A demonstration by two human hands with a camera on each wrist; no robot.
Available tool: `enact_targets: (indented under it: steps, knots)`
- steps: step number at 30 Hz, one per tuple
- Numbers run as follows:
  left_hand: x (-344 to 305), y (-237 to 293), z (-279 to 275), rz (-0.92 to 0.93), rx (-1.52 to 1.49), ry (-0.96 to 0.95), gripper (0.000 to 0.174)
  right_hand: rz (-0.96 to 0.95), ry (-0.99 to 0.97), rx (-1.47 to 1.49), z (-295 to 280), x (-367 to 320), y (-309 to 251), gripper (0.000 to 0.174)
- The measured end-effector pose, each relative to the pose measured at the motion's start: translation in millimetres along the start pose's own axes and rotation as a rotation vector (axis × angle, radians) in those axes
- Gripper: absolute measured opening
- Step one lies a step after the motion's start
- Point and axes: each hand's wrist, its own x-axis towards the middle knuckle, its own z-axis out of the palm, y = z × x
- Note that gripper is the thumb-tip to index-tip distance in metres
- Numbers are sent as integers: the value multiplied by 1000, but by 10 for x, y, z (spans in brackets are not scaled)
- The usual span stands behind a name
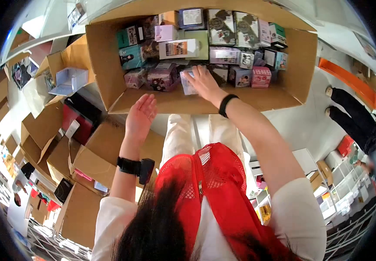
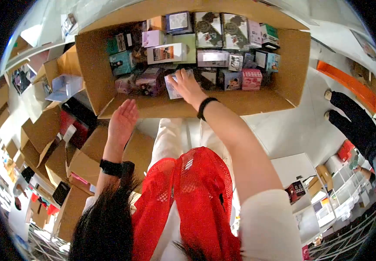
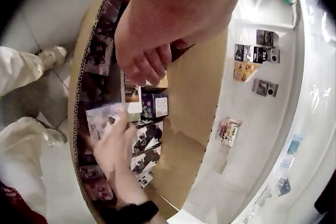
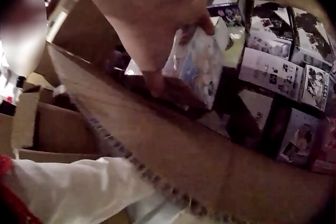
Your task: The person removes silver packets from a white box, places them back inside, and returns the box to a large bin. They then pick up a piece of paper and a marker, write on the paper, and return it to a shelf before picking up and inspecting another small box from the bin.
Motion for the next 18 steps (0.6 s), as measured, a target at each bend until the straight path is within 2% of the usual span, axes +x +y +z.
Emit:
enact_targets:
  steps: [1,2,4,7,10,11,14,18]
  knots:
    - [-21,9,-46,-5,-1,7,36,-67,-25,-7,209,113,16,62]
    - [-36,24,-114,-11,-2,13,35,-30,-184,176,550,224,63,56]
    - [-59,72,-291,-24,-33,35,34,173,-412,202,593,335,51,53]
    - [-28,103,-649,-30,-77,75,36,574,-402,397,808,395,72,62]
    - [15,159,-816,-15,-119,124,37,680,-593,663,776,464,133,64]
    - [35,185,-824,-6,-131,139,37,687,-568,676,773,457,142,66]
    - [104,227,-799,8,-134,118,37,717,-505,520,919,530,83,57]
    - [222,250,-652,-3,-101,91,37,753,-350,588,1019,493,50,50]
